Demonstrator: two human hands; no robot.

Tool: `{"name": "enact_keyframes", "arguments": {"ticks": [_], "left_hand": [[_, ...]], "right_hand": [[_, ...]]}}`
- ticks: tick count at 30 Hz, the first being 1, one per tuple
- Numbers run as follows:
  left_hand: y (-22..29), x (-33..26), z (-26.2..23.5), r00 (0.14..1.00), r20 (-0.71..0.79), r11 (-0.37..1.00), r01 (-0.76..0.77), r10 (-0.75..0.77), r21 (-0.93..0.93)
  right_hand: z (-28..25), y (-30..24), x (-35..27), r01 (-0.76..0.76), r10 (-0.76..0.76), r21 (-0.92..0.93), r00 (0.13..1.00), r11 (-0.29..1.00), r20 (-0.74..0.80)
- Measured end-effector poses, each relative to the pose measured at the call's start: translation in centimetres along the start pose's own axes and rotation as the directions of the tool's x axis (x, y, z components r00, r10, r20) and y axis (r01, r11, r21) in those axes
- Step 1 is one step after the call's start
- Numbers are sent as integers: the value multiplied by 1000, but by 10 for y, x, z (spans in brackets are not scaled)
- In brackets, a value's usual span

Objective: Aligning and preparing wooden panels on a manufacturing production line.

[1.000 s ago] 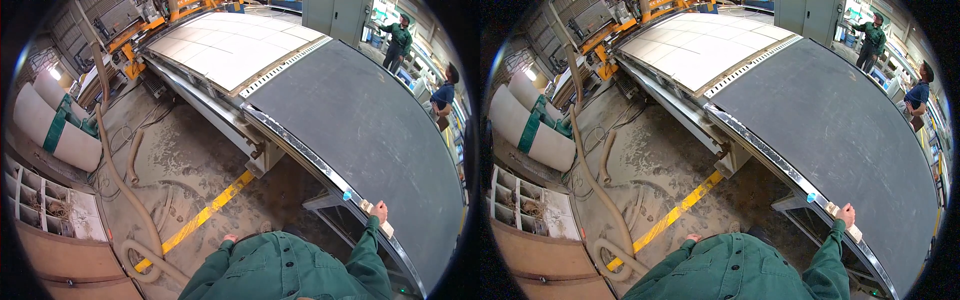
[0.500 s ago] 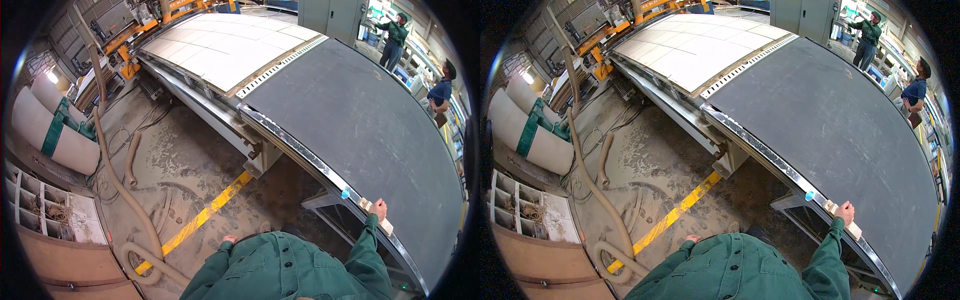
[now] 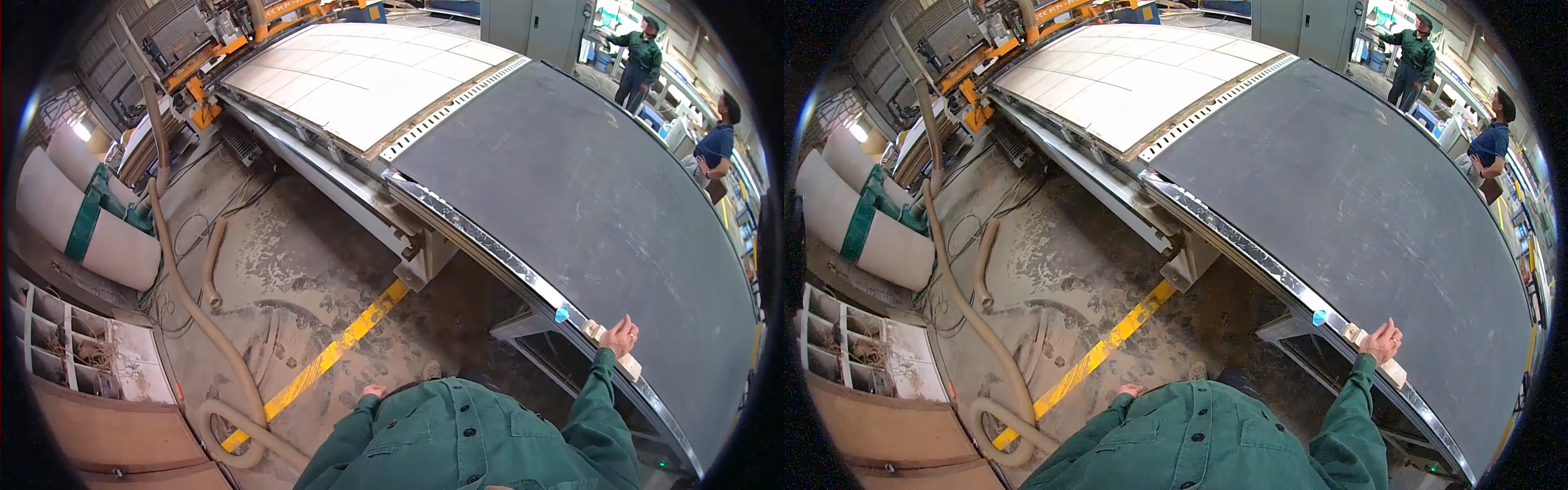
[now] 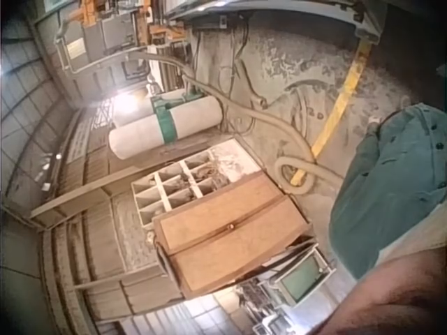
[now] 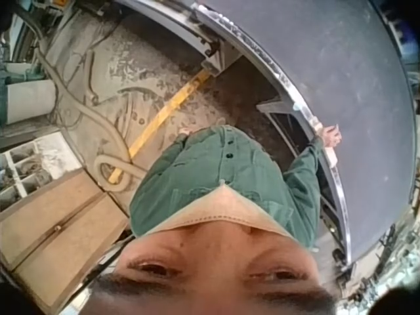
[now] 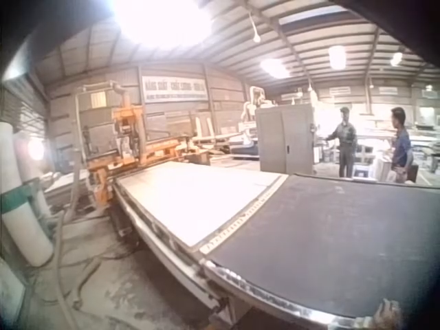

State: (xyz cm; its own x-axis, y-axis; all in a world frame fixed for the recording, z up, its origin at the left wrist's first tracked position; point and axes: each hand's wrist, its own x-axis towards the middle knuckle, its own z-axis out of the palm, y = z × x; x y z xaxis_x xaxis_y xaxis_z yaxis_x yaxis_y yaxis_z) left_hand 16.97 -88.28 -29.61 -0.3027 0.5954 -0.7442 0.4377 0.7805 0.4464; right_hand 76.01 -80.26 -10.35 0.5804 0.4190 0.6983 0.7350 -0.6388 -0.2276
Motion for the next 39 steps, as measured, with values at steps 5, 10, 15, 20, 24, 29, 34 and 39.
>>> {"name": "enact_keyframes", "arguments": {"ticks": [5,10,15,20,24,29,34,39], "left_hand": [[-5,3,3,1000,-12,999,-8,8,-40],[-11,8,5,1000,-9,996,5,-6,-85],[-17,15,8,999,-24,997,24,-26,-73],[-15,19,11,1000,-1,999,31,-31,-24],[-29,30,13,999,-26,999,39,-40,-33],[-30,31,12,999,-44,1000,7,-8,-17],[-14,20,8,1000,-18,1000,21,-21,-9],[-15,24,5,999,-32,1000,27,-26,4]], "right_hand": [[-5,-7,0,-48,48,129,999,991,1],[-12,-14,2,-21,25,72,998,997,-53],[-3,-5,0,-118,107,112,989,987,105],[-1,-1,-1,-204,179,167,972,965,153],[2,0,-3,-217,186,187,968,958,166],[-4,-6,-3,-238,205,186,962,953,180],[-1,-2,-5,-250,221,162,959,954,177],[6,4,-7,-293,268,151,949,944,167]]}}
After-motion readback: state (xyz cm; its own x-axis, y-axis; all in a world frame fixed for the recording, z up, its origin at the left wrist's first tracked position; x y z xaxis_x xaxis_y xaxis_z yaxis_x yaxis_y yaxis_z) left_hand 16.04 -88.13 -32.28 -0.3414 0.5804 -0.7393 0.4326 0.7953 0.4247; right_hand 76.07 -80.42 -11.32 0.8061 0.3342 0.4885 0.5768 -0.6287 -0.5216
